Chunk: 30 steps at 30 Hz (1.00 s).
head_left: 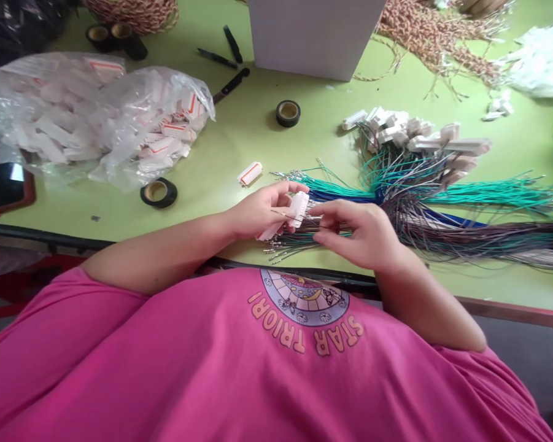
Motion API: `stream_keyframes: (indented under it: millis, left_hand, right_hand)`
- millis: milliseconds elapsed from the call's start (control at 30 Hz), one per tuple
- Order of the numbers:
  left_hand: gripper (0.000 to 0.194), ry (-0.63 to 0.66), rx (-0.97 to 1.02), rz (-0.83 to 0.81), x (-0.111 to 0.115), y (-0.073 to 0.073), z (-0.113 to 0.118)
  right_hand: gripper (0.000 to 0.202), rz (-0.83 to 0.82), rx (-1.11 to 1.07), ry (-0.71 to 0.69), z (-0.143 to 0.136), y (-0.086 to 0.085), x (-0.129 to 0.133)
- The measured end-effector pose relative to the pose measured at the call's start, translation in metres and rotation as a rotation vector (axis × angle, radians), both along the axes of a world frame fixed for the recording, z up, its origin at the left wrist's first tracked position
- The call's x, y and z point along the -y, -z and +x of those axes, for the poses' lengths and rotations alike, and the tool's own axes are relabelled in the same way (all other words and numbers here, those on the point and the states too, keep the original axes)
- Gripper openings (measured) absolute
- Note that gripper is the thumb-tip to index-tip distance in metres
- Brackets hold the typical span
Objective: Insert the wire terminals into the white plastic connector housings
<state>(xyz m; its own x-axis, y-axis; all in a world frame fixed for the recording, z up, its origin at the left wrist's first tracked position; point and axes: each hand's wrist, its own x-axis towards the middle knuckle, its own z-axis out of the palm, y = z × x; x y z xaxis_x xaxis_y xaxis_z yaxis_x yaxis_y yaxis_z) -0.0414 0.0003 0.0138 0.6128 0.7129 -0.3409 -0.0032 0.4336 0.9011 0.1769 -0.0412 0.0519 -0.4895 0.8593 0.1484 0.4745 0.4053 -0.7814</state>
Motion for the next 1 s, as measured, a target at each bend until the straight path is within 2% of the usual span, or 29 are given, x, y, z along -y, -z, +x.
stream_keyframes:
  millis: [67,233,300,400,467,533,600,800,1000]
  left_hand:
    - [0.051,-0.004,0.039,-0.053,0.000,-0.001,0.001]
    - [0.051,-0.007,0.104,-0.134,0.001,-0.003,0.003]
    - [0.052,-0.009,0.120,-0.145,0.001,-0.001,0.003]
    - [0.049,-0.027,0.152,-0.140,0.002,0.001,0.003]
    - [0.047,-0.041,0.165,-0.130,0.002,0.001,0.004]
    - [0.047,-0.044,0.162,-0.119,0.001,0.002,0.004]
    - [0.048,-0.036,0.150,-0.103,0.001,0.003,0.004]
    - [0.050,-0.035,0.100,-0.012,0.000,0.008,0.002]
    - [0.048,-0.027,0.074,0.038,-0.001,0.010,0.002]
  right_hand:
    - [0.018,0.045,0.017,0.021,-0.005,0.001,0.003]
    - [0.018,0.058,0.099,0.210,0.004,0.016,-0.010]
    - [0.021,0.071,0.180,0.163,0.008,0.021,-0.013]
    - [0.026,0.224,0.301,0.058,0.009,0.026,-0.013]
    - [0.028,0.347,0.369,0.036,0.007,0.027,-0.011]
    - [0.029,0.397,0.416,0.050,0.005,0.026,-0.010]
    - [0.029,0.363,0.437,0.075,0.004,0.024,-0.009]
    - [0.029,0.080,0.446,0.126,0.002,0.019,-0.011]
    - [0.029,0.030,0.450,0.126,0.001,0.018,-0.013]
